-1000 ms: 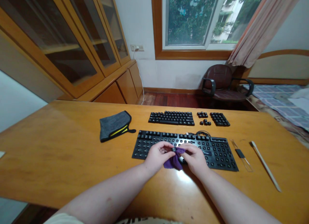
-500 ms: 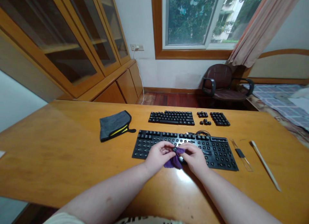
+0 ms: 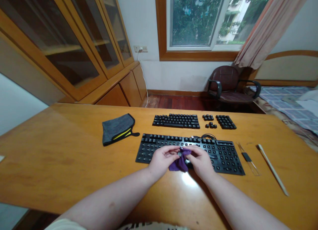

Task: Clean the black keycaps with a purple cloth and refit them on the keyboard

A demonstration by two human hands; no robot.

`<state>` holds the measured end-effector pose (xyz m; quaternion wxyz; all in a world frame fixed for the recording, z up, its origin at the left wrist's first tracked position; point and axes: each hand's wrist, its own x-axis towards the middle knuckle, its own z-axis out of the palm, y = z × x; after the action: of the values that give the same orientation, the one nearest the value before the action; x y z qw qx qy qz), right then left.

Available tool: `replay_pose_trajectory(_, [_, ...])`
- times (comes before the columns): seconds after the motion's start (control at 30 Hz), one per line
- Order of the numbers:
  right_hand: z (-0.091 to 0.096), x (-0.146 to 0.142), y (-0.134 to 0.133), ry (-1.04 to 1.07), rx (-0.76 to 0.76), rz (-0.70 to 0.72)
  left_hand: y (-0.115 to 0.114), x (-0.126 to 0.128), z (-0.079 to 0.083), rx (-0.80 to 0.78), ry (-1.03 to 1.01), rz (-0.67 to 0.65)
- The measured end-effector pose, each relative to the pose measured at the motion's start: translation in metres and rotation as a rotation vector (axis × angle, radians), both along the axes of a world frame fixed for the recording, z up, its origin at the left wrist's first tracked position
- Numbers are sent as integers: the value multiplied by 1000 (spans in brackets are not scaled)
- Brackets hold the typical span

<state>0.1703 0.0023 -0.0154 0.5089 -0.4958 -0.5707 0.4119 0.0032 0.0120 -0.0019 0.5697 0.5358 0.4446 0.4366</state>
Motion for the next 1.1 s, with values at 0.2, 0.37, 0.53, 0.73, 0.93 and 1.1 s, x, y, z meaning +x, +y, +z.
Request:
replay_pose_trajectory(0.2, [4, 0, -1, -41, 36, 34, 0, 1, 0, -25, -2, 45])
replay_pose_trajectory(0.37, [4, 2, 0, -105, 108, 114, 1, -2, 2, 130, 141, 71])
replay_pose_trajectory(0.53, [2, 1, 0, -133, 153, 156, 0, -3, 1, 142, 177, 72])
replay_pose_trajectory(0.73, [2, 1, 0, -120, 139, 161, -1, -3, 4, 121, 198, 61])
replay_pose_trajectory(0.93, [4, 3, 0, -125, 130, 144, 0, -3, 1, 93, 193, 62])
replay_pose_trajectory(1.1, [7, 2, -1, -135, 136, 128, 0, -3, 2, 87, 185, 82])
